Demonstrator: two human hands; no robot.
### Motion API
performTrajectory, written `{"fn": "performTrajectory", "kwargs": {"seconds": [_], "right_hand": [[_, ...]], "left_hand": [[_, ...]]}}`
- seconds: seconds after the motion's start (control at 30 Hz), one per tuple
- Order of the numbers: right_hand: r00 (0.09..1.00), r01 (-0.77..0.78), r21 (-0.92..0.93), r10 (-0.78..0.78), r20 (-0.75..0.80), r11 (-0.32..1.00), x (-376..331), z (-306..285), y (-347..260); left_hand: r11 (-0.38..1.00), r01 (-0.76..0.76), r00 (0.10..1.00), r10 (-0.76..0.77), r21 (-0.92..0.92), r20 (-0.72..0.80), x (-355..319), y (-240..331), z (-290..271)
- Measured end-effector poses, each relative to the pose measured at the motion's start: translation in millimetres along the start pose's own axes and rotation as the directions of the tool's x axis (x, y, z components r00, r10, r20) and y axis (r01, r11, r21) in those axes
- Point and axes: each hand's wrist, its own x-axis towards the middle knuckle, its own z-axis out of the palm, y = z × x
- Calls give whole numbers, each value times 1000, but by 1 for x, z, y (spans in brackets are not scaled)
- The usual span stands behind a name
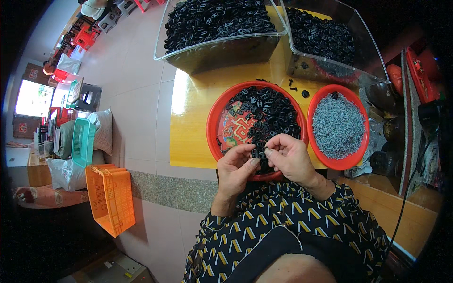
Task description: The person sorts and assembles small black plastic components by hand at a low workspace table.
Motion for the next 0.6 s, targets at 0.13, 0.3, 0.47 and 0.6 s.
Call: {"fn": "performTrajectory", "kwargs": {"seconds": [0.13, 0.3, 0.47, 0.6], "right_hand": [[1000, 24, -5, -24, -2, 1000, 0, 0, -1], [1000, 4, -22, -3, 14, 1000, 0, -1, -2], [998, 55, -84, -55, 0, 995, 0, -1, -3], [999, 47, -85, -45, 20, 995, 0, 0, -4]], "left_hand": [[1000, -5, 1000, 5, 27, 8, 0, -1, 0], [998, -18, 1000, 17, 60, 23, 0, 1, 1], [986, -70, 997, 67, 150, 25, -2, 3, 5], [985, -56, 998, 49, 162, 48, -2, 1, 4]]}}
